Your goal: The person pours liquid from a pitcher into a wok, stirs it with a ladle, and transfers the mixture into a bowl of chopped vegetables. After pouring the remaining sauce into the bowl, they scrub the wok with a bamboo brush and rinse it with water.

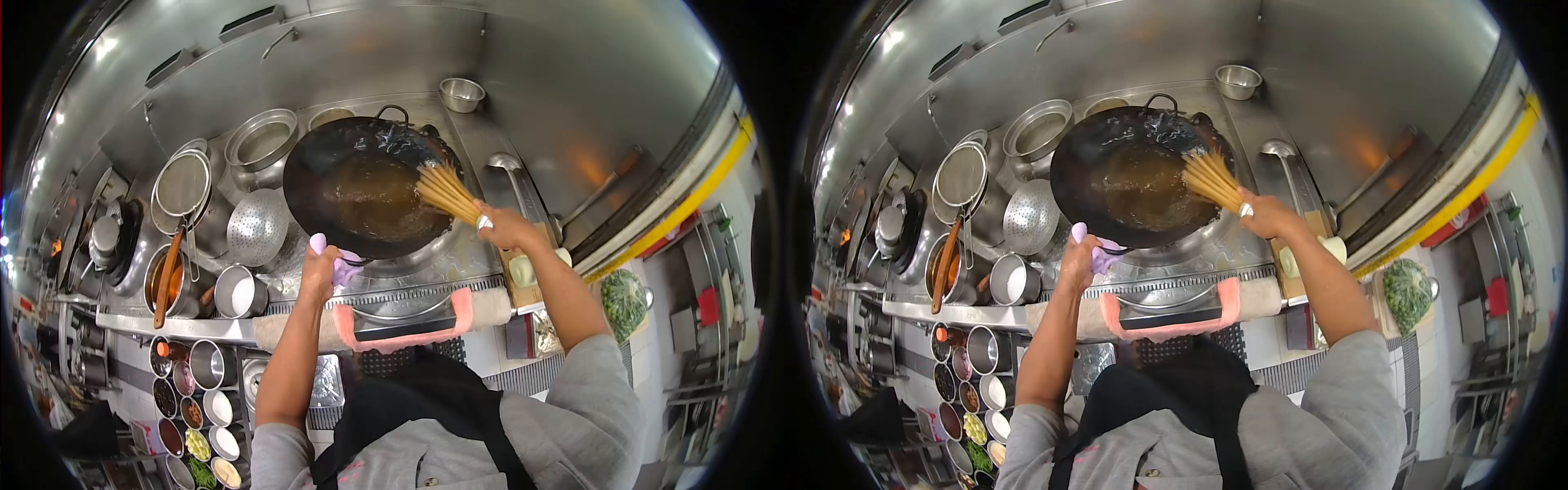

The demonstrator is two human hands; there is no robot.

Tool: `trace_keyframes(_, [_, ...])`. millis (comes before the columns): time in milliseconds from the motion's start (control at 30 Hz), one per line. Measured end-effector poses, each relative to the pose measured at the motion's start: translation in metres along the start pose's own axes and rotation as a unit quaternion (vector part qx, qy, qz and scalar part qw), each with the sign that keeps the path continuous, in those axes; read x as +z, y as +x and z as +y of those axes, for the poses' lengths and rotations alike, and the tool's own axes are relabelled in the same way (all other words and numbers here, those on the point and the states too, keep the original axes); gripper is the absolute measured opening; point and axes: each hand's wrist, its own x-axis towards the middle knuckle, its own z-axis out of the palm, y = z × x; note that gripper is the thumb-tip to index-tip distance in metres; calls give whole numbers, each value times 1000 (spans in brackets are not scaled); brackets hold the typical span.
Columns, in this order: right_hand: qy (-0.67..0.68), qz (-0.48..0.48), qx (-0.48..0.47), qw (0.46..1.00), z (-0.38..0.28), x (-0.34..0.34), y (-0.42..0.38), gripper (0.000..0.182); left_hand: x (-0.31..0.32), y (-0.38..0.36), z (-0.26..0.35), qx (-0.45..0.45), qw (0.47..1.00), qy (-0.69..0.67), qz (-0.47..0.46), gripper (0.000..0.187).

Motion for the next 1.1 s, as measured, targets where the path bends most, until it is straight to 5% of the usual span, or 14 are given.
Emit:
trace_keyframes(67, [29, 108, -3, 994, 27, 35, -11, 85, -7, 7, -1, 9, 1000, 15, -17, 24])
trace_keyframes(167, [277, 144, 62, 948, 19, 74, -55, 88, -9, 12, 3, 74, 994, 59, -47, 27])
trace_keyframes(300, [638, 111, 156, 746, -3, 134, -99, 75, 13, -10, 28, 74, 994, 80, 7, 32])
trace_keyframes(400, [795, -43, 112, 595, -28, 134, -123, 50, -4, 27, 16, 92, 986, 138, 6, 34])
trace_keyframes(500, [840, -101, 108, 522, -47, 129, -119, 31, 19, 1, 37, 116, 978, 171, 11, 40])
trace_keyframes(667, [848, -141, 105, 500, -34, 116, -95, 27, 38, -5, 40, 229, 945, 227, 45, 46])
trace_keyframes(1100, [851, -209, 133, 463, 2, 91, -83, 31, 113, -67, 59, 265, 843, 449, 135, 52])
